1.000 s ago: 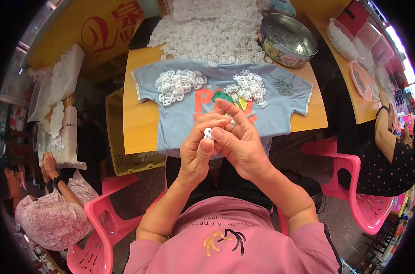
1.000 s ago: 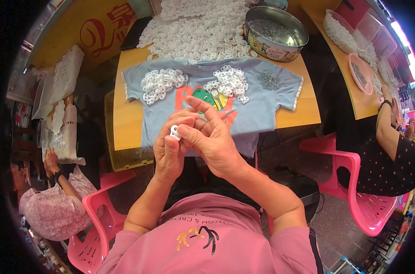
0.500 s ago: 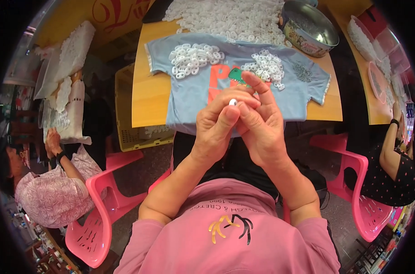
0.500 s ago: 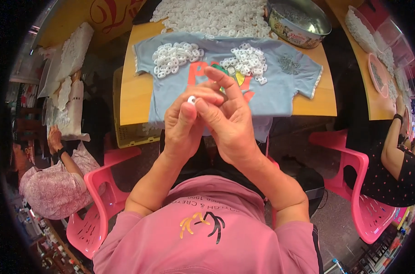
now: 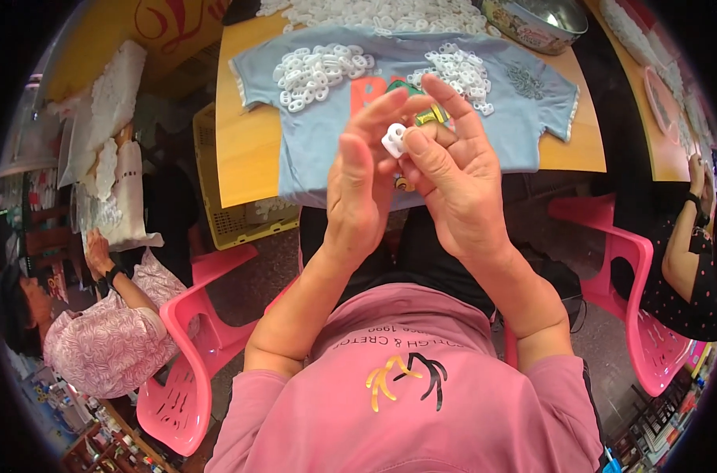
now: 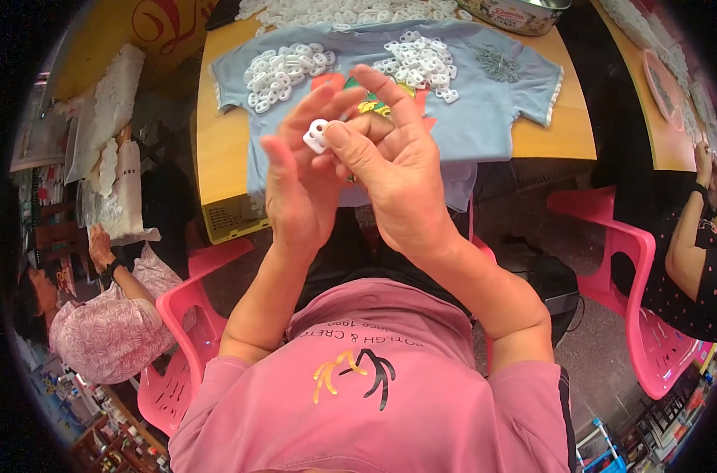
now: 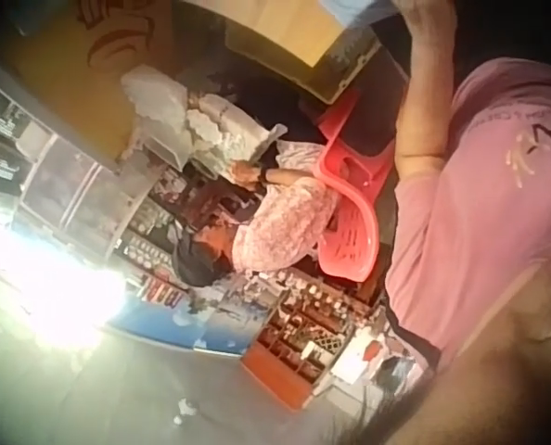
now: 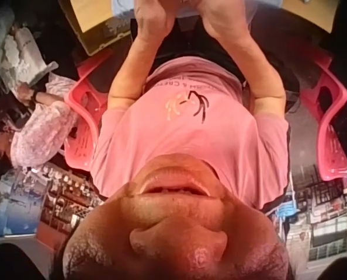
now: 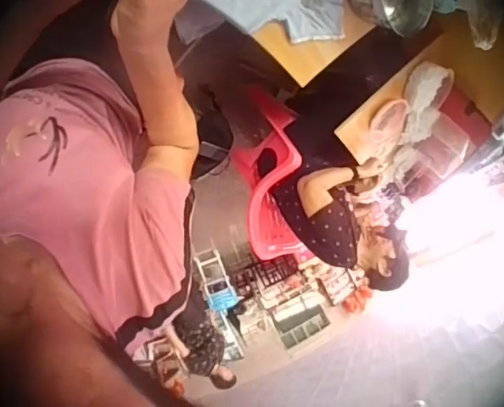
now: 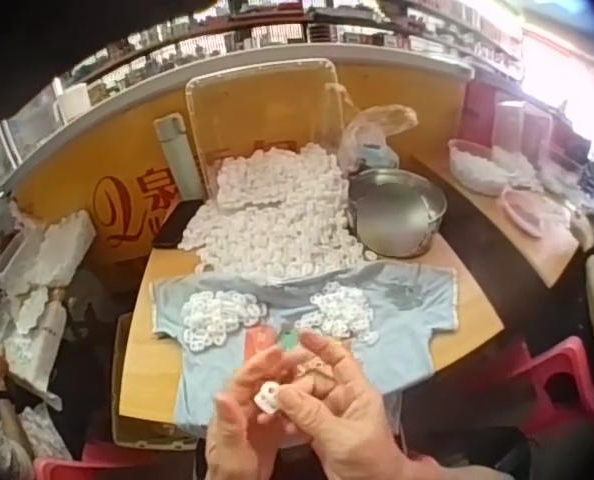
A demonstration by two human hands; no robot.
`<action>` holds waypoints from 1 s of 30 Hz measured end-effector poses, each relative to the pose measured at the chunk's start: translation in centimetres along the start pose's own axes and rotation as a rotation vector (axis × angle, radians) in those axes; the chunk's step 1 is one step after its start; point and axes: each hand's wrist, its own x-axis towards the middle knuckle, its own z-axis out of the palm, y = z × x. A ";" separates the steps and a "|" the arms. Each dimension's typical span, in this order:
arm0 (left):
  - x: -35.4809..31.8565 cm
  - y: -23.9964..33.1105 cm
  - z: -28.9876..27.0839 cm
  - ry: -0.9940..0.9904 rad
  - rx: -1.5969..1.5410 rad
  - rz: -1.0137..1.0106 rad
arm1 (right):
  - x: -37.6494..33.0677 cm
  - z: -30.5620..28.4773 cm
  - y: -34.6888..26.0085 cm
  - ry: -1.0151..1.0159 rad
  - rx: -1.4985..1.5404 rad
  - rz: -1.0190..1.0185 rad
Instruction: The recorder is linking white plastic rings together using a needle and thread on a workstation table.
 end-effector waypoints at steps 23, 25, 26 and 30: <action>-1.6 -2.5 -1.5 0.135 0.722 0.261 | 0.2 -1.8 0.5 0.089 -0.458 -0.095; -1.8 -2.9 -2.0 0.132 0.824 0.399 | 0.8 -2.5 0.4 0.163 -0.454 -0.055; -1.9 -2.9 -2.0 0.133 0.823 0.398 | 1.0 -2.8 0.4 0.163 -0.384 -0.077; -1.8 -2.7 -2.1 0.167 0.723 0.192 | 0.6 -2.6 0.7 0.123 -0.419 -0.069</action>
